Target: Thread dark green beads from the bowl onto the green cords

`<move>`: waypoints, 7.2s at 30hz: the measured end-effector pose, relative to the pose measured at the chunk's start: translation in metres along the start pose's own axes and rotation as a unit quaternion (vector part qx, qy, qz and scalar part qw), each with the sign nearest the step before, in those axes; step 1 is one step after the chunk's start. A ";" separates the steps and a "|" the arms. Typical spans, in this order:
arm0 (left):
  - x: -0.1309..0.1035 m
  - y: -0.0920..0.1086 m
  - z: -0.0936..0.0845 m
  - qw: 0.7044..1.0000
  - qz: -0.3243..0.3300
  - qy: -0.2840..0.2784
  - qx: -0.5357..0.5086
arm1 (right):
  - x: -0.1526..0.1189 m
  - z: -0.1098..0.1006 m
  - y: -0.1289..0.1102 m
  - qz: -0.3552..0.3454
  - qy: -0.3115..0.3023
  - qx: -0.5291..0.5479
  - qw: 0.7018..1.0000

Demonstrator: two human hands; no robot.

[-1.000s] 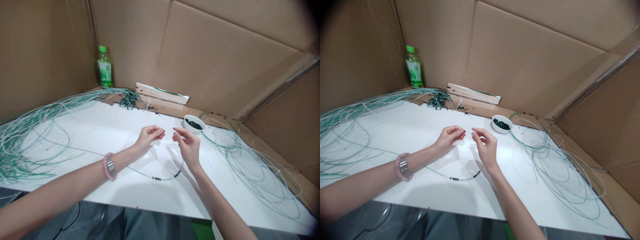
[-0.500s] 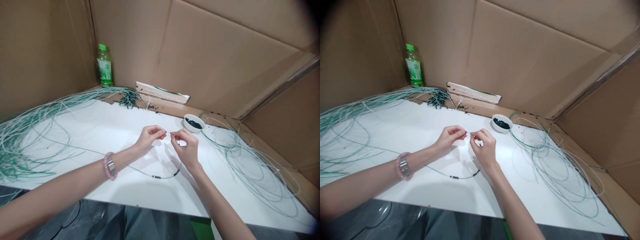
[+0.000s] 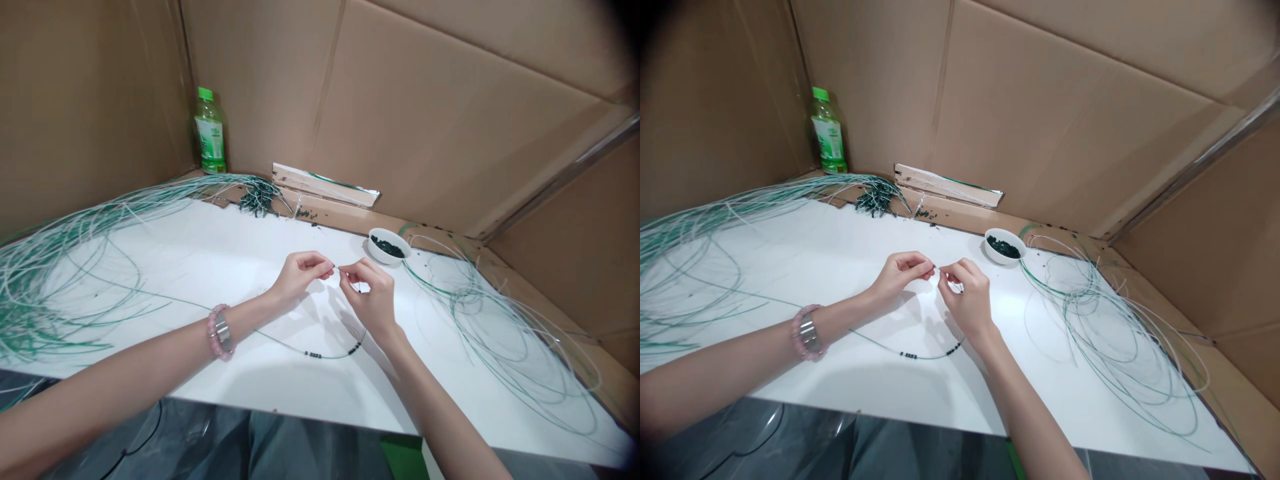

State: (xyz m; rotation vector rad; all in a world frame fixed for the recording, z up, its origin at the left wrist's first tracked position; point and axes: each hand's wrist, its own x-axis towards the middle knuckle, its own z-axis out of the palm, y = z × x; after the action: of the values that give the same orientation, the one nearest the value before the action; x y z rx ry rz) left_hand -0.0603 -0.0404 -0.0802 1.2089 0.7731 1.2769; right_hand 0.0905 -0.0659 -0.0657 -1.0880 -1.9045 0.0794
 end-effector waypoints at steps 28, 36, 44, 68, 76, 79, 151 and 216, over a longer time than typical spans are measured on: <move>-0.003 -0.008 -0.005 0.990 0.056 -0.054 0.119 | 0.000 0.005 0.006 0.076 0.004 0.059 0.995; 0.001 -0.001 -0.014 0.953 0.179 -0.043 0.243 | 0.000 0.005 0.008 0.095 -0.005 0.074 0.993; 0.003 -0.002 -0.013 0.952 0.186 -0.033 0.242 | 0.001 0.005 0.007 0.138 -0.034 0.084 0.986; 0.023 0.003 0.015 0.975 0.107 -0.073 0.181 | 0.014 -0.023 0.028 0.160 -0.081 0.178 0.968; 0.068 0.020 0.043 0.908 0.162 -0.230 0.311 | 0.017 -0.054 0.046 0.211 -0.008 0.215 0.953; 0.080 0.006 0.040 0.905 0.141 -0.266 0.301 | 0.016 -0.059 0.053 0.229 0.024 0.216 0.949; 0.012 -0.011 0.011 0.968 -0.142 -0.038 -0.205 | 0.000 -0.013 -0.001 0.149 -0.035 0.222 0.963; 0.014 -0.013 0.008 0.999 -0.036 -0.003 -0.018 | -0.001 -0.018 0.003 0.070 0.045 0.043 0.996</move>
State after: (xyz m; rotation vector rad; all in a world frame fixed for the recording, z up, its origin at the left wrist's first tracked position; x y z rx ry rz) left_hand -0.0468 -0.0275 -0.0883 1.1464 0.7787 1.2230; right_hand 0.1062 -0.0710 -0.0573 -1.1453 -1.7285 0.1867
